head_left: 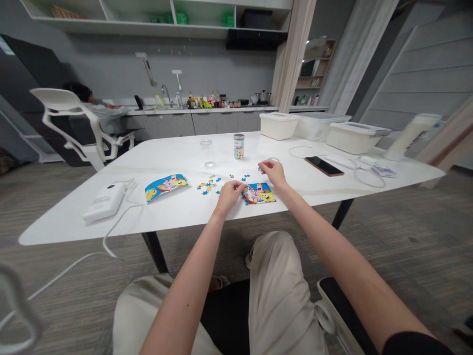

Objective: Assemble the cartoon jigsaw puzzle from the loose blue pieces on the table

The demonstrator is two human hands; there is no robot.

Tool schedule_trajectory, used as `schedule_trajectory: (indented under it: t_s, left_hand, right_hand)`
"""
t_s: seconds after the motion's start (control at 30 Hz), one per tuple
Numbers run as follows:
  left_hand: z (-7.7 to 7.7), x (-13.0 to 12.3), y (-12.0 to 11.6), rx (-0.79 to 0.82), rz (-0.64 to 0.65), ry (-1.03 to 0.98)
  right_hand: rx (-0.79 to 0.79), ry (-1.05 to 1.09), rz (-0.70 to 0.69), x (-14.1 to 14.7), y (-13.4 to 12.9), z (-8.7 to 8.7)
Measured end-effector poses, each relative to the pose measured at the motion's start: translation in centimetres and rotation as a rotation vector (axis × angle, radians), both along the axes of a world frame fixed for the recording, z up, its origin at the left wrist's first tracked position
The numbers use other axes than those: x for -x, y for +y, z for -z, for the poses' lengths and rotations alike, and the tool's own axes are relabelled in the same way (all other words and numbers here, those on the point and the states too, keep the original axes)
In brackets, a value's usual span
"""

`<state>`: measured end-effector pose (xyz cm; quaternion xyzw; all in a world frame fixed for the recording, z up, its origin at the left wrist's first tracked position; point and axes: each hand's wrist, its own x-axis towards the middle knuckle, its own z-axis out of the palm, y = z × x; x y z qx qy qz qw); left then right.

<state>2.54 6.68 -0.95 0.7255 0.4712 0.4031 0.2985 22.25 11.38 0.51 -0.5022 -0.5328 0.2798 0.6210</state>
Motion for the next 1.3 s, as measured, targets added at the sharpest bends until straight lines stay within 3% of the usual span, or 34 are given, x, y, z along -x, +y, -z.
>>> schedule_trajectory:
  t_s: [0.27,0.5,0.63,0.7,0.83,0.9,1.07,1.3]
  left_hand:
    - [0.1,0.0,-0.1,0.036,0.069,-0.151]
    - [0.1,-0.3,-0.1,0.023,0.070,-0.098]
    - [0.1,-0.4,-0.1,0.041,0.040,-0.087]
    - [0.1,-0.4,-0.1,0.044,0.023,-0.082]
    - [0.1,-0.4,-0.2,0.047,0.017,-0.091]
    - [0.0,-0.3,-0.3,0.046,0.018,-0.087]
    - [-0.1,-0.3,-0.5,0.044,0.024,-0.071]
    - [-0.2,-0.2,-0.7,0.044,0.010,-0.058]
  right_hand:
    - [0.158,-0.430,0.231,-2.0,0.0,1.9]
    - [0.138,-0.659,0.310,-2.5,0.4,3.0]
    - [0.075,-0.713,0.356,-1.9,-0.2,2.6]
    - [-0.010,-0.734,0.298,-1.3,-1.1,1.7]
    - [-0.238,-0.801,-0.170,0.2,-4.0,-0.4]
    - [-0.272,-0.834,-0.284,0.8,-5.5,-1.1]
    - [-0.333,-0.964,-0.435,1.3,-7.1,-1.3]
    - [-0.349,-1.026,-0.476,1.7,-6.3,-1.3]
